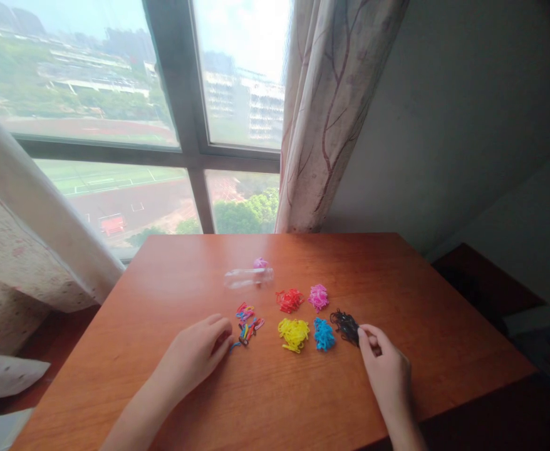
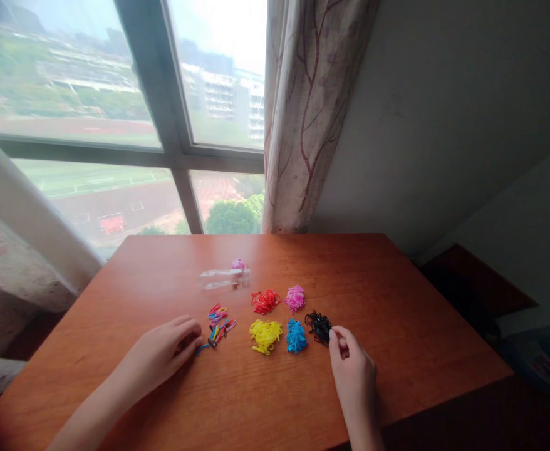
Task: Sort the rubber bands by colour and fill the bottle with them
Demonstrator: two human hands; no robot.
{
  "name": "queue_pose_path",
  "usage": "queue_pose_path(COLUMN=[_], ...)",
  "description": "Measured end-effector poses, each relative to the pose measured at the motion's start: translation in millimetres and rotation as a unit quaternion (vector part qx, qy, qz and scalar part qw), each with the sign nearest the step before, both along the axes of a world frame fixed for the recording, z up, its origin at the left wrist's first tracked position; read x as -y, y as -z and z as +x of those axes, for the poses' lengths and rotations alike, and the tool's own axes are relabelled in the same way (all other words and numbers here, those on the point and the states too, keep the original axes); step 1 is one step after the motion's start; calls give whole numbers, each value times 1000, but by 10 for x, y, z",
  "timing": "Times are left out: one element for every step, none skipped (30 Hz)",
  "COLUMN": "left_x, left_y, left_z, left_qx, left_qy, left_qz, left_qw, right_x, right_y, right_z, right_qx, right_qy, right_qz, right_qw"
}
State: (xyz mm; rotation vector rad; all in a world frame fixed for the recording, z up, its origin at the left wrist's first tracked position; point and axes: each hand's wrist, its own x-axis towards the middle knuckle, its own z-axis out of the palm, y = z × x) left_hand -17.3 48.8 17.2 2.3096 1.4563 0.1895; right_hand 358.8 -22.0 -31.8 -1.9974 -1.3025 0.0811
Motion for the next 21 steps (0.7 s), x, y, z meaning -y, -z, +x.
queue_pose_path(left_x=[0,0,-1,-2,-4,-6,-8,-11,-13,-15,-16,-16,-16,-14,-11,-8,-4,0,4,6,7], left_y=[5,10,14,18,20,20,18,15,10,5,0,-4,-7,-8,-9,-8,-7,-5,-5,-5,-5], left_z=[-2,-5,-7,-8,-8,-7,-4,0,4,9,13,17,19,19,18,16,13,10,7,6,5], left_qx=[-1,-1,-1,-1,-2,-2,-3,-3,-4,-4,-4,-4,-3,-3,-2,-1,-1,-1,-1,-2,-2], left_qy=[1,2,3,4,4,4,5,5,5,4,2,1,0,-1,-1,-1,0,0,0,-1,-2], left_qz=[0,-1,-3,-4,-5,-5,-6,-6,-7,-8,-8,-9,-10,-11,-11,-11,-11,-10,-9,-9,-9], left_qw=[1000,1000,1000,1000,1000,1000,1000,1000,1000,1000,1000,1000,1000,1000,1000,1000,1000,1000,1000,1000,1000], right_x=[7,10,11,10,8,8,9,11,15,19,22,26,28,30,31,33,36,39,44,48,53], right_y=[15,26,33,37,40,42,43,43,44,44,45,45,45,46,48,49,51,51,49,44,37], right_z=[4,-3,-17,-32,-46,-56,-61,-62,-58,-52,-45,-38,-32,-28,-25,-22,-20,-19,-20,-24,-33], right_qx=[1,1,3,4,6,8,10,13,15,18,20,23,25,26,28,29,29,30,30,30,30], right_qy=[-4,-8,-12,-13,-14,-14,-14,-13,-13,-12,-12,-11,-11,-13,-15,-16,-16,-16,-14,-14,-13], right_qz=[-3,-2,-1,1,2,1,0,0,-1,-1,0,0,1,0,0,1,1,1,2,3,7], right_qw=[1000,1000,1000,1000,1000,1000,1000,1000,1000,1000,1000,1000,1000,1000,1000,999,999,999,999,999,999])
